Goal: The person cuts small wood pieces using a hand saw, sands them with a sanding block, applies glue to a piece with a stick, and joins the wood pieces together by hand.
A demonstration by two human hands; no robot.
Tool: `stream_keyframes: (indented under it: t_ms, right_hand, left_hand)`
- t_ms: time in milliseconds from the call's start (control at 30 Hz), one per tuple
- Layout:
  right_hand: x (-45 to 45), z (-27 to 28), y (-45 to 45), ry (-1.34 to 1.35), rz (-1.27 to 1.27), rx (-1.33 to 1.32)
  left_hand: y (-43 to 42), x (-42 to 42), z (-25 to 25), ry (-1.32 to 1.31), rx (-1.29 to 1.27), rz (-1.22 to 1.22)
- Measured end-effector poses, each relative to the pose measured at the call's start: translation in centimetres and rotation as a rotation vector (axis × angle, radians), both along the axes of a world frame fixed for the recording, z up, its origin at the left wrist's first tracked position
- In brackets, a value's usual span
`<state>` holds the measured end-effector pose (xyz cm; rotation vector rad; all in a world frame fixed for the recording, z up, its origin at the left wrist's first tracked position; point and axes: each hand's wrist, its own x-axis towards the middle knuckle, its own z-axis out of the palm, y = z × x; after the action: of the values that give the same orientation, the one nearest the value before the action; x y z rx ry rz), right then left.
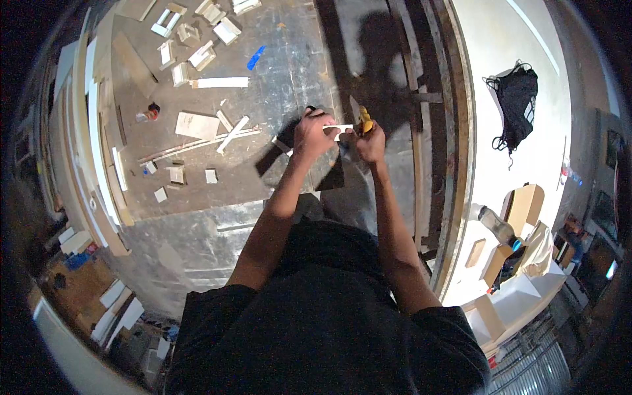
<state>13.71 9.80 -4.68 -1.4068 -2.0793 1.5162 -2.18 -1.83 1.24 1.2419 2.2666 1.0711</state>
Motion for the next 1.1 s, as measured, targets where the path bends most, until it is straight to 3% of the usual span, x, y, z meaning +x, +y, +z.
stream_keyframes:
  t_ms: [67, 133, 167, 233, 300, 433, 500, 600, 700, 733, 833, 900, 967, 1100]
  right_hand:
    - [0.6, -2.5, -0.3, 0.111, -0.042, -0.046]
    - [0.3, -0.7, 0.0, 0.225, -0.077, -0.078]
    - [0.1, 0.9, 0.0, 0.125, -0.055, -0.050]
    - [-0.5, 2.2, 0.0, 0.025, -0.036, -0.022]
    - [-0.2, 1.6, -0.3, 0.130, -0.068, -0.051]
    - [-0.1, 0.6, 0.0, 0.064, -0.008, 0.055]
    - [-0.2, 0.5, 0.2, 0.139, -0.006, -0.108]
    - [-0.4, 0.1, 0.2, 0.161, -0.026, -0.167]
    - [-1.1, 4.0, 0.6, 0.132, -0.029, -0.214]
    - [-0.6, 2.5, 0.5, 0.130, -0.031, -0.214]
    - [-0.3, 1.4, 0.9, 0.110, 0.037, -0.018]
    - [-0.5, 2.7, 1.0, -0.093, -0.009, 0.117]
    - [0.8, 3.4, 1.6, -0.034, -0.061, 0.077]
    - [4.8, 6.8, 3.6, 0.317, -0.315, -0.375]
  left_hand:
    - [0.0, 0.1, -0.3, -0.008, 0.010, -0.028]
    - [0.4, 0.0, -1.1, 0.016, 0.036, 0.061]
    - [1.1, 0.2, -1.1, 0.016, 0.039, 0.058]
    - [3.1, 1.1, -0.3, 0.365, -0.022, 0.418]
    - [4.4, 1.0, -0.8, 0.303, -0.129, 0.408]
    - [4.9, 1.4, -1.7, 0.349, -0.168, 0.475]
    - [4.7, 1.4, -1.6, 0.273, -0.195, 0.515]
    - [4.8, 1.3, -1.5, 0.287, -0.243, 0.510]
    - [4.3, 1.2, -1.6, 0.297, -0.218, 0.468]
    - [4.2, 1.2, -1.7, 0.295, -0.218, 0.465]
    - [4.5, 1.5, -1.9, 0.307, -0.245, 0.467]
    - [4.5, 1.3, -1.8, 0.294, -0.260, 0.488]
    - [4.6, 1.4, -1.4, 0.305, -0.267, 0.509]
    - [4.6, 1.7, -2.3, 0.375, -0.247, 0.609]
